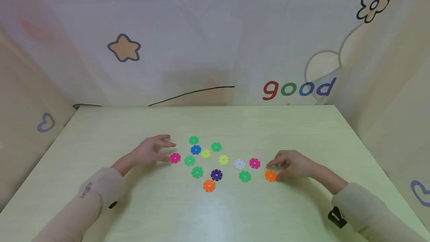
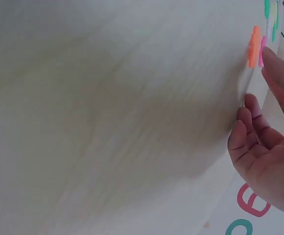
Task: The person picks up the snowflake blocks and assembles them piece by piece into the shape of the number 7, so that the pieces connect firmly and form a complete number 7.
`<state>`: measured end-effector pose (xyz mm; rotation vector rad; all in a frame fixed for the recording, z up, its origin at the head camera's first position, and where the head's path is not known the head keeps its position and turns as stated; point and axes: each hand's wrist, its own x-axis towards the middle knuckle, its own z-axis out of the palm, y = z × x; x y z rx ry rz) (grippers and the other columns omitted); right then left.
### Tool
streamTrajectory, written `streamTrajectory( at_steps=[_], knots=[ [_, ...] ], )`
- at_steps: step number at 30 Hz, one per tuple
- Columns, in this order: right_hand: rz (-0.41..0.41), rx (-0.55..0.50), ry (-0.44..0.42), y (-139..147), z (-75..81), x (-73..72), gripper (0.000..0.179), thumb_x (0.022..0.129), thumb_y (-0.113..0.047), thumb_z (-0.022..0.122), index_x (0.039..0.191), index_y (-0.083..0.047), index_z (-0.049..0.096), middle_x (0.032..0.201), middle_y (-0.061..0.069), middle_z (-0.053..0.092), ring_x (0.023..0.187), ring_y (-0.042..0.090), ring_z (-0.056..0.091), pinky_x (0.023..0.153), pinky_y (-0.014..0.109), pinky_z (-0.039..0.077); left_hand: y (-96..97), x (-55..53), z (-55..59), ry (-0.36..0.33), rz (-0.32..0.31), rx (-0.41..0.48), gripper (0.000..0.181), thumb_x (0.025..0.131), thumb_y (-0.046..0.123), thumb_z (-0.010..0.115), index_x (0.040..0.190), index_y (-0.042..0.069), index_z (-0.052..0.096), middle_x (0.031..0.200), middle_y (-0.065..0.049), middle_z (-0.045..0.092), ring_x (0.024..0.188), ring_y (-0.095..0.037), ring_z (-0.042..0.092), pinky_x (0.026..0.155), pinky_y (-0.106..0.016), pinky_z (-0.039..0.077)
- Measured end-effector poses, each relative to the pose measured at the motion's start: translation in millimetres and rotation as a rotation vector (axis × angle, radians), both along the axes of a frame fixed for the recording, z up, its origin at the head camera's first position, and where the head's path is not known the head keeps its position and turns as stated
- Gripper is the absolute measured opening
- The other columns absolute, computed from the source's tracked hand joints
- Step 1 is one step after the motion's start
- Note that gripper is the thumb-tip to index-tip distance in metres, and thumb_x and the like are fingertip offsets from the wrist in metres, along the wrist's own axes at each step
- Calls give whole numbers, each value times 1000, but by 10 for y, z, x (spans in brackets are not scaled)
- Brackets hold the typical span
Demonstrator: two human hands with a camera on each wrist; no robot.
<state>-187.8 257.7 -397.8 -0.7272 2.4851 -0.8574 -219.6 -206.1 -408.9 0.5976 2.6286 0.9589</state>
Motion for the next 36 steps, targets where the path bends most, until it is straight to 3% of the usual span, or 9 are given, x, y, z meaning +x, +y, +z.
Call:
streamTrajectory(
  at_steps=[5, 14, 24, 28, 33, 36],
  knots=[
    [-4, -1, -30, -27, -16, 11, 32, 74, -13, 75, 105, -7, 69, 91, 1, 56, 85, 20, 47, 66, 25, 43, 22, -25, -58, -41, -18, -18, 51, 76, 22, 74, 123, 11, 58, 142, -22, 29, 131, -42, 20, 101, -60, 20],
    [-44, 5, -3, -52, -58, 17, 30, 72, -13, 76, 101, -9, 71, 87, 0, 53, 80, 19, 45, 61, 23, 41, 65, -33, -111, -65, -25, -30, 47, 77, 22, 73, 121, 13, 61, 146, -21, 20, 132, -42, 12, 103, -61, 14],
    [-40, -18, 15, -65, -65, 43, 26, 72, -11, 76, 97, -9, 72, 89, 0, 55, 80, 19, 45, 62, 23, 41, 106, -9, -113, -1, 2, -54, 37, 76, 18, 73, 112, 11, 66, 143, -24, 25, 131, -43, 16, 103, -59, 17],
    [-39, -24, 28, -70, -55, 53, 26, 72, -10, 76, 97, -8, 72, 89, 0, 56, 81, 19, 46, 63, 23, 42, 151, 4, -98, -7, 44, -50, 32, 76, 17, 74, 107, 12, 69, 143, -23, 27, 131, -42, 18, 103, -59, 18],
    [-31, -13, 69, -71, -52, 73, 23, 72, -9, 76, 94, -10, 70, 90, -2, 58, 85, 19, 49, 69, 25, 45, 195, 8, -85, -16, 81, -55, 25, 74, 14, 75, 98, 14, 71, 142, -21, 30, 130, -41, 20, 103, -59, 18],
    [-26, -5, 83, -78, -56, 83, 21, 72, -9, 76, 90, -11, 66, 88, -4, 58, 85, 18, 50, 73, 27, 46, 196, 7, -96, 22, 70, -63, 22, 73, 13, 76, 94, 13, 71, 136, -22, 37, 127, -42, 26, 102, -58, 21]
  ],
)
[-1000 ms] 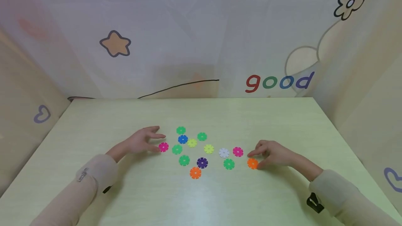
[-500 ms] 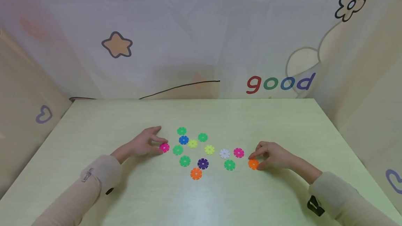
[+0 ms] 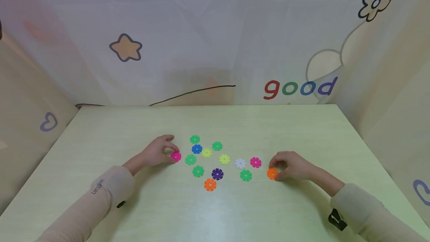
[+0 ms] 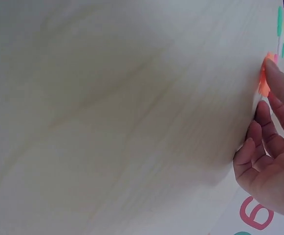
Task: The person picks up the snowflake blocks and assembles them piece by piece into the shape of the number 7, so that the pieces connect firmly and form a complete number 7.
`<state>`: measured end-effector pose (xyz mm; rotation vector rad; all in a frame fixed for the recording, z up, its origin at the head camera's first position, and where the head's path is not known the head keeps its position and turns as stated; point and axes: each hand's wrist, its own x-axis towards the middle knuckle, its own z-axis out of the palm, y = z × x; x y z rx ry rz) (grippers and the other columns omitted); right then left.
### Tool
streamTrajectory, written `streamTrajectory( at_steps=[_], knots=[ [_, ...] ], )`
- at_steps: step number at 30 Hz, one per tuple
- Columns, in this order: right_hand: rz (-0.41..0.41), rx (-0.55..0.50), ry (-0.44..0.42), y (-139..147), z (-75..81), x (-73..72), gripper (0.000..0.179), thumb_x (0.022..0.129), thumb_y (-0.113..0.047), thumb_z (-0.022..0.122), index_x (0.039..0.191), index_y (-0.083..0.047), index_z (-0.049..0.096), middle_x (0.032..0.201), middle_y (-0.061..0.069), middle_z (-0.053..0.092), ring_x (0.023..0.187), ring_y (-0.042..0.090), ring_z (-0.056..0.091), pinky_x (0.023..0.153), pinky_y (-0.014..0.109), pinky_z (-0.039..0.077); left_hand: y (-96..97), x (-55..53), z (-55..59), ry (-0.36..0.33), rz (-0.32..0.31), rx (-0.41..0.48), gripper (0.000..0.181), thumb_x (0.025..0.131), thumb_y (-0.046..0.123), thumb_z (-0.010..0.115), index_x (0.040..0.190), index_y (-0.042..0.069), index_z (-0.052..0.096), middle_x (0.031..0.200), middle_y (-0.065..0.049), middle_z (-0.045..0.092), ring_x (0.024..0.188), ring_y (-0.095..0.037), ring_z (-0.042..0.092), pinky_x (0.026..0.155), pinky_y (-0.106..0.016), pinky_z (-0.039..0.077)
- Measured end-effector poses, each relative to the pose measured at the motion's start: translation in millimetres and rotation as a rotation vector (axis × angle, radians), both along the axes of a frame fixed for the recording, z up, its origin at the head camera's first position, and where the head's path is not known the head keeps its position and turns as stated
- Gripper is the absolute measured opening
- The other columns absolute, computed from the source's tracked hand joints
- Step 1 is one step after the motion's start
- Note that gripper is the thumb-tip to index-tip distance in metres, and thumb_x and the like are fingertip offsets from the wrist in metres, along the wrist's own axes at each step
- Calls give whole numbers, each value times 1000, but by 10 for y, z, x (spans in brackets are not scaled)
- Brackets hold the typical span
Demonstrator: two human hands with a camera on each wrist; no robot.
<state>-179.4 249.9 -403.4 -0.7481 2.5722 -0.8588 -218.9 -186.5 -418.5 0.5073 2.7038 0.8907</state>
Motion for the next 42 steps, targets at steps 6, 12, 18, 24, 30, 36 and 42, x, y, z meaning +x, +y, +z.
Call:
streamTrajectory(
  at_steps=[6, 12, 18, 24, 30, 36, 42],
  knots=[
    [-14, 1, -23, -41, 29, 0, 22, 71, -6, 75, 85, -11, 59, 79, -3, 54, 77, 17, 48, 66, 25, 44, 21, 29, 17, 94, -27, -32, 23, 71, 13, 78, 92, 10, 68, 100, -6, 58, 98, -27, 48, 86, -42, 41],
    [-4, -39, -68, -40, 64, 7, 18, 74, -3, 72, 84, -8, 58, 74, -1, 53, 72, 17, 49, 63, 23, 45, 83, 59, 73, 17, -5, -3, 27, 72, 10, 77, 98, 8, 68, 83, 0, 59, 78, -17, 51, 67, -26, 47],
    [-17, -92, -134, 7, 51, 8, 10, 78, -1, 65, 84, -5, 59, 71, 0, 54, 66, 15, 49, 58, 23, 45, 77, 62, 108, -39, 0, 18, 33, 74, 10, 76, 105, 6, 68, 82, 0, 58, 75, -17, 50, 63, -25, 46],
    [-68, -124, -203, -1, 86, 28, 10, 81, -5, 65, 89, -3, 59, 72, 2, 53, 66, 17, 48, 56, 22, 44, 65, 70, 151, -78, 9, 74, 33, 75, 12, 74, 106, 3, 67, 81, -1, 59, 75, -18, 50, 64, -27, 45],
    [-78, -150, -216, -32, 118, 61, 10, 82, -5, 65, 91, -2, 60, 72, 3, 53, 66, 17, 48, 55, 21, 43, 116, 147, 204, -38, 5, 123, 32, 76, 13, 74, 105, 1, 67, 77, 0, 59, 72, -17, 50, 64, -26, 45],
    [-60, -141, -168, -42, 136, 65, 10, 83, -9, 64, 91, -4, 60, 70, 1, 53, 63, 14, 47, 54, 20, 40, 175, 240, 229, -8, 13, 182, 33, 75, 12, 75, 105, 0, 66, 75, 1, 59, 69, -16, 51, 62, -25, 47],
    [-53, -156, -114, -53, 195, 78, 10, 84, -8, 64, 92, -4, 60, 69, 1, 56, 62, 16, 50, 54, 22, 42, 210, 345, 234, -12, 23, 298, 36, 75, 14, 74, 105, -3, 64, 75, -1, 59, 67, -16, 53, 61, -24, 48]
  ],
)
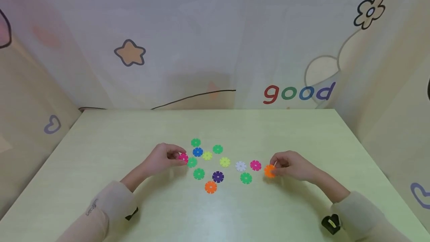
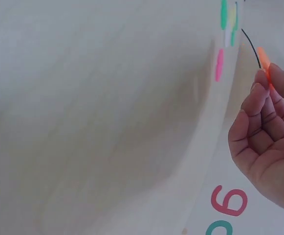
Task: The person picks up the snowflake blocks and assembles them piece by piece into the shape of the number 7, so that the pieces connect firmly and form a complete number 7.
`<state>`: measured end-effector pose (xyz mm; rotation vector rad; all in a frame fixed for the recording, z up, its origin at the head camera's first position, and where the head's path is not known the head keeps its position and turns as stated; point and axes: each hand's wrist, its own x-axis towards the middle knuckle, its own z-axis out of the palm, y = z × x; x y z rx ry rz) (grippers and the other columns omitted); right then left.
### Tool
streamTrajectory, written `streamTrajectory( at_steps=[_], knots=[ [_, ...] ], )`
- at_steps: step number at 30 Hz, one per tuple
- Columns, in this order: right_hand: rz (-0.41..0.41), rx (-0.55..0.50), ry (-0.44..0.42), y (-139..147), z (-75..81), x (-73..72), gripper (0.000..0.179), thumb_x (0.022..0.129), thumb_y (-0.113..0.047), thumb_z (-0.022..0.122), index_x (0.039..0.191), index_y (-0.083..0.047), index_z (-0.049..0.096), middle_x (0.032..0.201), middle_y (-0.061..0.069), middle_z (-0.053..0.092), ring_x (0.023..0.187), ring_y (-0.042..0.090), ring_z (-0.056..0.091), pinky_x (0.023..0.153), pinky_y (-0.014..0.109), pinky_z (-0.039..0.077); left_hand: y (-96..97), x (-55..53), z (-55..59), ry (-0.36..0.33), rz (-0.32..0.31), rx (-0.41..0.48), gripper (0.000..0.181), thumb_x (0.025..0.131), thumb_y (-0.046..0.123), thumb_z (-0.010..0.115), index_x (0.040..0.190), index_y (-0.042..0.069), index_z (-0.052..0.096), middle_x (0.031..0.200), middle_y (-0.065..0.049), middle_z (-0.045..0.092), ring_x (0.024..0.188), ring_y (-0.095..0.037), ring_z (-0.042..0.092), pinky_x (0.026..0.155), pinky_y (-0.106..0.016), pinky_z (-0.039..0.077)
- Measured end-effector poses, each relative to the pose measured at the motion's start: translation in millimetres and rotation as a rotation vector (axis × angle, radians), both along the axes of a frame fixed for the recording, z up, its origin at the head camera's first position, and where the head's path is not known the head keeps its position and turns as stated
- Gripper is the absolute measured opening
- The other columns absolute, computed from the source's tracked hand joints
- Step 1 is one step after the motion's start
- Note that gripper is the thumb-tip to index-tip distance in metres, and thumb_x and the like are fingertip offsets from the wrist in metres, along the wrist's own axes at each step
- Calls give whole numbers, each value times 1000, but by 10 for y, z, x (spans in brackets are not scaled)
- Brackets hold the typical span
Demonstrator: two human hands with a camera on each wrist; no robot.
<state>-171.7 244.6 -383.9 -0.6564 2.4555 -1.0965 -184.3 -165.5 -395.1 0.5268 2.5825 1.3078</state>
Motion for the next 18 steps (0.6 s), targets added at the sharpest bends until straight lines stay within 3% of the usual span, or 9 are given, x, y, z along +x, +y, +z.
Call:
streamTrajectory(
  at_steps=[11, 18],
  knots=[
    [-20, -51, 26, -60, 121, 9, 13, 83, -8, 65, 93, -3, 59, 74, 11, 62, 67, 27, 57, 62, 33, 51, 52, 150, 45, 20, 30, 132, 36, 78, 13, 72, 108, -4, 63, 76, -3, 58, 69, -18, 54, 61, -22, 49],
    [-51, -75, 48, -136, 219, 16, 14, 83, -9, 65, 94, -2, 59, 77, 5, 61, 70, 25, 57, 65, 32, 52, 85, 171, 108, 12, 61, 183, 37, 78, 13, 72, 109, -2, 63, 77, -3, 61, 71, -18, 56, 63, -23, 50]
  ],
)
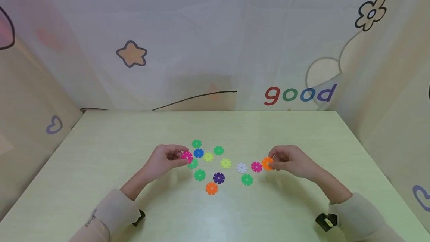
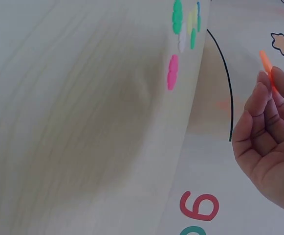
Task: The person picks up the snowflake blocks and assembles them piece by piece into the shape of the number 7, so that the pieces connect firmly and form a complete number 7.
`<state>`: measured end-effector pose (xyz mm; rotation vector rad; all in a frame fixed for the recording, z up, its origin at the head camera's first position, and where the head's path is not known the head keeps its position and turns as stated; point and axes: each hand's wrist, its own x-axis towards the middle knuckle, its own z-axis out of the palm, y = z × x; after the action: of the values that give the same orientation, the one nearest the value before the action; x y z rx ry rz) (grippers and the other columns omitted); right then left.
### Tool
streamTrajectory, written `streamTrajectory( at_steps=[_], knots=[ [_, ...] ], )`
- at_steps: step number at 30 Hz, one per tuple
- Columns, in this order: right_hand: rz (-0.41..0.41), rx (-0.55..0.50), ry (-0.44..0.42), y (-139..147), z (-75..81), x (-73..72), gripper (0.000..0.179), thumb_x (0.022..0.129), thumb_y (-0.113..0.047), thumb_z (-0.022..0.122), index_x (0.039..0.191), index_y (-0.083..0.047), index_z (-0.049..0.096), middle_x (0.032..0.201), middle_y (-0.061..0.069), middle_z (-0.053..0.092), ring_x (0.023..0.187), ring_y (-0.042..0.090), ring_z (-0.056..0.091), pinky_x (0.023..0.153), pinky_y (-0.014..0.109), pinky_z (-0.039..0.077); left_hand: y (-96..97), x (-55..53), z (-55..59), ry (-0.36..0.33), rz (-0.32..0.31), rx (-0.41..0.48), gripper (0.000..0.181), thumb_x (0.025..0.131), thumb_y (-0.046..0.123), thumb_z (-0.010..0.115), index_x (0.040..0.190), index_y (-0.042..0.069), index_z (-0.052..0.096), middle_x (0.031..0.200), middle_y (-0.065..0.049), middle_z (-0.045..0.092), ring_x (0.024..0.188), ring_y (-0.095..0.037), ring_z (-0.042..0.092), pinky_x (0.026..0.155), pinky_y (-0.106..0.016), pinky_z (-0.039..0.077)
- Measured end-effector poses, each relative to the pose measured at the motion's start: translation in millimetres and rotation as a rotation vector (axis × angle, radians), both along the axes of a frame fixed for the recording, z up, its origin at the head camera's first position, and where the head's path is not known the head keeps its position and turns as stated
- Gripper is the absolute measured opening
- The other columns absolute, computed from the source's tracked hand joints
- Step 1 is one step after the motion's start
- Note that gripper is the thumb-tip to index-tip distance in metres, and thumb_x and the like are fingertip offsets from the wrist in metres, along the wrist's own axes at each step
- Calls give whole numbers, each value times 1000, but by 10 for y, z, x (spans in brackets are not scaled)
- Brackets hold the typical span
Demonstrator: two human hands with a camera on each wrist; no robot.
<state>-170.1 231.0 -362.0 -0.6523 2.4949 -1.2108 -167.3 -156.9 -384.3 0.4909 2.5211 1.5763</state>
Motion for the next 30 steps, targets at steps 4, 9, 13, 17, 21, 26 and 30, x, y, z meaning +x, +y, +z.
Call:
streamTrajectory(
  at_steps=[4, 9, 13, 17, 21, 26, 30],
  knots=[
    [-33, -35, 13, -73, 52, 9, 15, 83, -10, 66, 94, -1, 59, 79, 6, 61, 72, 26, 58, 65, 31, 52, 46, 18, 33, -7, 7, 25, 36, 78, 14, 72, 110, 0, 63, 78, -4, 61, 73, -19, 58, 65, -24, 51],
    [-58, -73, 24, -155, 84, 4, 15, 83, -10, 66, 93, -1, 60, 80, 7, 62, 74, 35, 59, 65, 32, 52, 101, 53, 78, 0, 16, 62, 35, 78, 11, 72, 109, -2, 63, 78, -5, 62, 73, -21, 57, 66, -24, 51],
    [-62, -81, 41, -224, 94, 0, 14, 83, -9, 66, 93, -1, 60, 81, 6, 62, 75, 32, 60, 67, 35, 53, 126, 73, 93, 2, 29, 100, 34, 78, 9, 72, 109, -1, 63, 78, -6, 62, 73, -22, 58, 66, -24, 51],
    [-70, -90, 51, -300, 104, 0, 14, 82, -10, 67, 92, -2, 61, 81, 6, 62, 75, 31, 60, 69, 38, 53, 156, 88, 109, -5, 49, 142, 33, 77, 7, 72, 108, 0, 64, 79, -7, 61, 74, -22, 58, 67, -24, 51],
    [-77, -99, 67, -361, 126, 11, 13, 82, -9, 67, 91, -2, 61, 79, 5, 61, 73, 27, 59, 67, 33, 53, 197, 103, 133, -13, 52, 186, 33, 76, 5, 72, 107, 0, 63, 79, -7, 62, 74, -22, 59, 68, -25, 52],
    [-96, -118, 106, -456, 169, 38, 12, 82, -8, 67, 91, -3, 61, 79, 4, 61, 72, 21, 57, 63, 26, 51, 236, 113, 147, -22, 53, 258, 32, 76, 3, 71, 106, 1, 62, 78, -7, 62, 72, -21, 59, 67, -25, 52],
    [-112, -143, 117, -540, 194, 58, 12, 82, -9, 67, 91, -2, 61, 80, 4, 61, 72, 21, 57, 62, 24, 50, 285, 128, 156, -39, 51, 318, 32, 76, 1, 71, 106, 0, 59, 78, -6, 63, 72, -19, 60, 68, -25, 52]
  ],
)
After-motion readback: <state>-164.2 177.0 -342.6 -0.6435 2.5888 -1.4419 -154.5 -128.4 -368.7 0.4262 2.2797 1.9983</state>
